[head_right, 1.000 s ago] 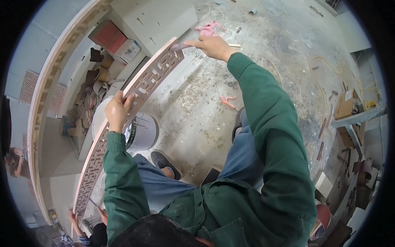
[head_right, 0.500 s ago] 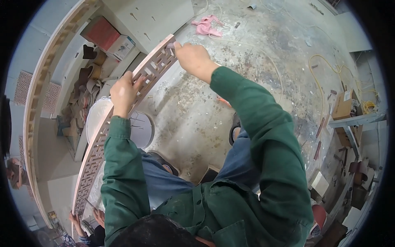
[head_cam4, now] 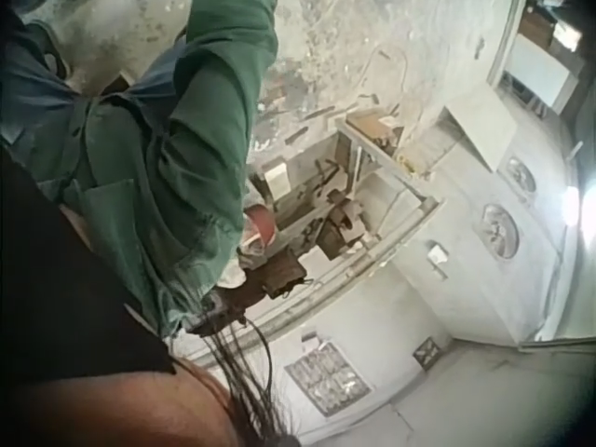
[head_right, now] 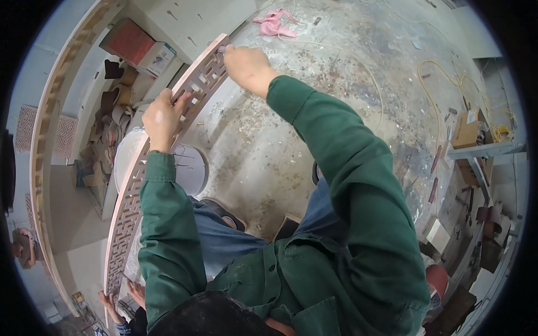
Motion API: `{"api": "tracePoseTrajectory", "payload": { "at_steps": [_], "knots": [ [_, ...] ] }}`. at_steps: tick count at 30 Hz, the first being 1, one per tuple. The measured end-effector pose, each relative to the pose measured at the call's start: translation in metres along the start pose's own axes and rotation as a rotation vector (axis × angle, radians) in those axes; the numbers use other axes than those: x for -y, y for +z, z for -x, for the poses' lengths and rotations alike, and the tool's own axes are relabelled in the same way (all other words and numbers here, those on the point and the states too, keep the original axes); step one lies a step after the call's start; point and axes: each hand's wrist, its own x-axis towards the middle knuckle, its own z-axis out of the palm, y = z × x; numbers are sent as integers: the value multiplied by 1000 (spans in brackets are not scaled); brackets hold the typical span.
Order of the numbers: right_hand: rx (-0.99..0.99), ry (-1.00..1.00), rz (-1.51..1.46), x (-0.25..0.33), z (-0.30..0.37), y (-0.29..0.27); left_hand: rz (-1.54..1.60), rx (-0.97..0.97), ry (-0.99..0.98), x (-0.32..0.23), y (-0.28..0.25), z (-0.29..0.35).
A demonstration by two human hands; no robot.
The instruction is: Sanding the detailed edges of a decorative wooden lattice panel using sandpaper.
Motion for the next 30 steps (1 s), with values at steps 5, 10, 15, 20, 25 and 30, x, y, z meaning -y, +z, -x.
{"api": "tracePoseTrajectory", "payload": {
  "at_steps": [5, 10, 15, 20, 25, 30],
  "knots": [
    [49, -46, 64, 9, 20, -11, 17, 56, -54, 3, -6, 2],
    [-22, -52, 18, -4, 10, 0, 54, 79, -67, -1, -8, -2],
    [-1, -14, 22, 10, 6, 6, 57, 78, -76, 4, -7, -3],
    [40, -44, 17, 19, 11, -7, 17, 80, -61, 8, -9, -1],
    [50, 45, 9, 12, -11, 5, 63, 83, -73, -3, -1, -4],
    [45, -52, 24, 17, 21, -4, 18, 95, -81, 7, -6, 1]
  ]
}}
